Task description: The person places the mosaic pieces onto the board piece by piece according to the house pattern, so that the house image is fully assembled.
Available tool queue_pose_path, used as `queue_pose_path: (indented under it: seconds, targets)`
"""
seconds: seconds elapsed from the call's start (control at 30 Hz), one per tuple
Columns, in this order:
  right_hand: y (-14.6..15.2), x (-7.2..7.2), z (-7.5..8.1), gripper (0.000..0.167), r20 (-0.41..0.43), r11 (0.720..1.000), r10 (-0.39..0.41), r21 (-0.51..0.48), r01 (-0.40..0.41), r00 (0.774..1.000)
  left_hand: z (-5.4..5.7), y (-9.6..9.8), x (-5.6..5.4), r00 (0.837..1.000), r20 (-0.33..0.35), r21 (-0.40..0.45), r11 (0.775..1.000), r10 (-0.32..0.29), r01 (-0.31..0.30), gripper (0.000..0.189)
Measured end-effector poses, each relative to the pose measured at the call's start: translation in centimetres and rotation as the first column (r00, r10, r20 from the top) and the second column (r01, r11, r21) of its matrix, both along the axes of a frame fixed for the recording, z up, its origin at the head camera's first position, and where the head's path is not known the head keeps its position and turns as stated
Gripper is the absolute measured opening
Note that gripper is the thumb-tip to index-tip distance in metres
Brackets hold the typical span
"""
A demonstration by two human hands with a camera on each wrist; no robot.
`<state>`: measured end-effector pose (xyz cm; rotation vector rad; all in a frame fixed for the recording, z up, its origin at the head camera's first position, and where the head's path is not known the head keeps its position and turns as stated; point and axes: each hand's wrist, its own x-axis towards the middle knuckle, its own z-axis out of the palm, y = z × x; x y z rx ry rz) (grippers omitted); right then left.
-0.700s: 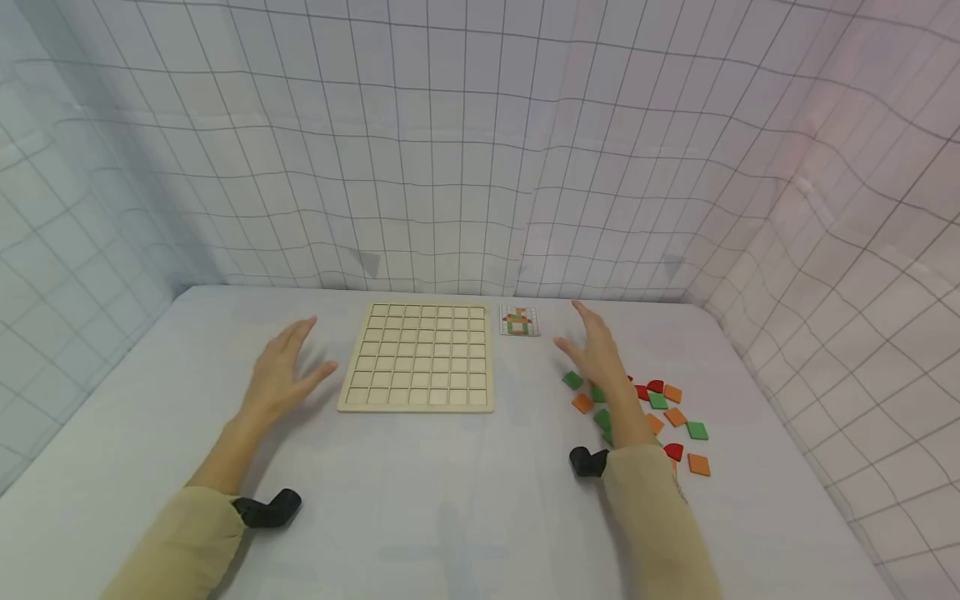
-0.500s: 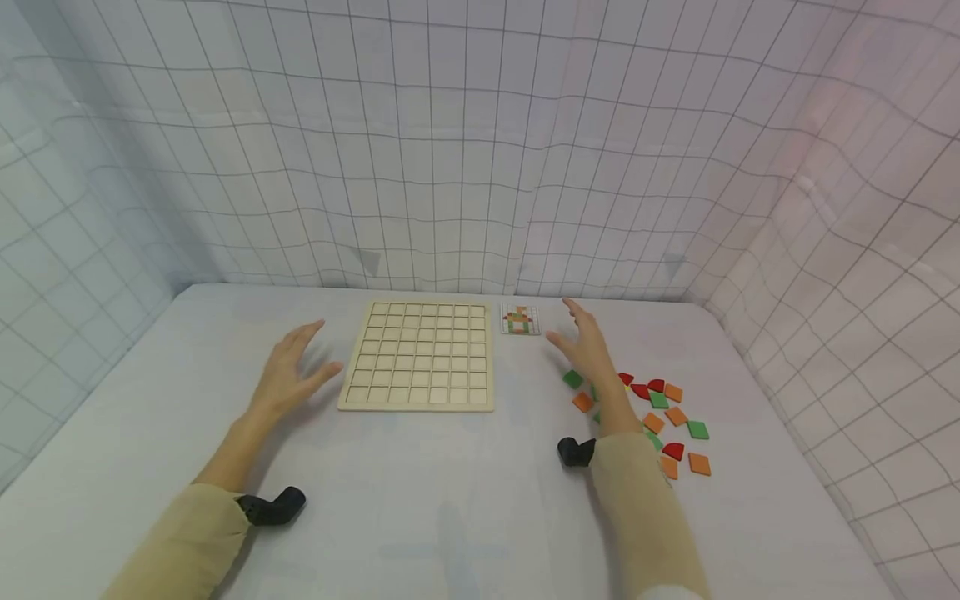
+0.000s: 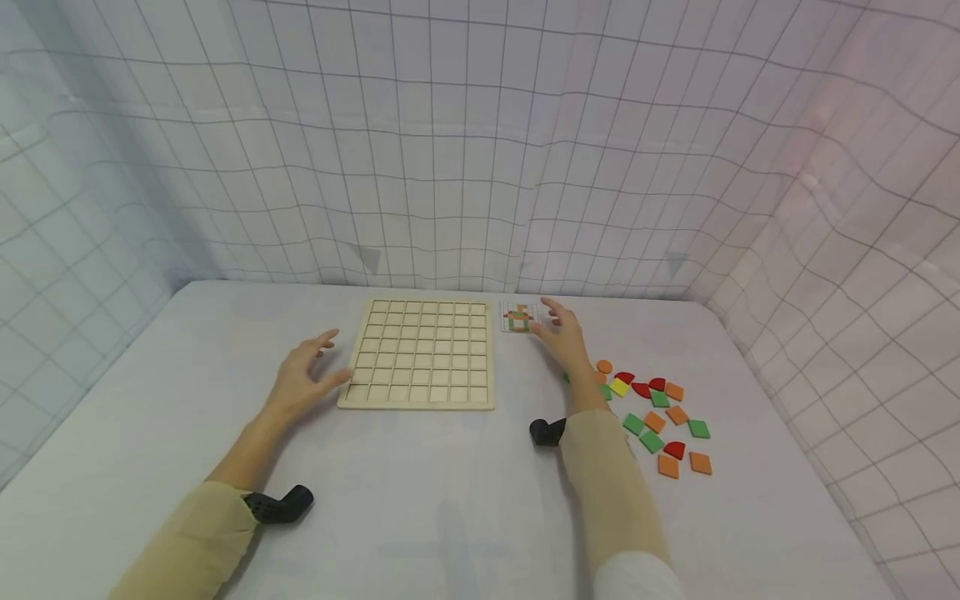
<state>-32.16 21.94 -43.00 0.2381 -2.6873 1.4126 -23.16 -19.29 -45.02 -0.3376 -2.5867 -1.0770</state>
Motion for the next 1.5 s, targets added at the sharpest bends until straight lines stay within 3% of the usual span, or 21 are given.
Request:
queue_pose_path:
  seconds: [0.23, 0.43, 0.73, 1.1, 1.37, 1.5]
  targets:
    - [-0.4, -0.9, -0.7, 0.05, 0.047, 0.999, -0.044, 0.022, 0.043, 0.998, -0.2, 0.4, 0.0, 1.0, 0.014, -0.107, 0.994, 0.024, -0.022, 0.068]
    - [-0.6, -1.3, -1.3, 0.047, 0.035, 0.994, -0.055, 0.098, 0.051, 0.998, -0.2, 0.5, 0.3, 0.999, 0.05, -0.222, 0.975, 0.015, -0.003, 0.068]
    - [-1.0, -1.6, -1.5, 0.046, 0.005, 0.982, -0.08, 0.173, 0.078, 0.997, -0.3, 0.3, 0.4, 0.997, 0.071, -0.3, 0.953, -0.017, 0.038, 0.069]
    - [-1.1, -1.5, -1.6, 0.045, 0.001, 0.958, -0.092, 0.271, 0.088, 0.996, -0.4, -0.1, 0.5, 0.995, 0.094, -0.36, 0.93, -0.043, 0.075, 0.068]
    - [-1.0, -1.6, -1.6, 0.045, -0.002, 0.951, -0.087, 0.299, 0.083, 0.996, -1.0, -0.3, 0.5, 0.997, 0.003, -0.316, 0.946, -0.076, 0.073, 0.074]
    - [-1.0, -1.6, -1.7, 0.045, -0.003, 0.952, -0.08, 0.298, 0.078, 0.997, -1.0, -0.4, 0.4, 0.997, 0.003, -0.314, 0.946, -0.081, 0.078, 0.073]
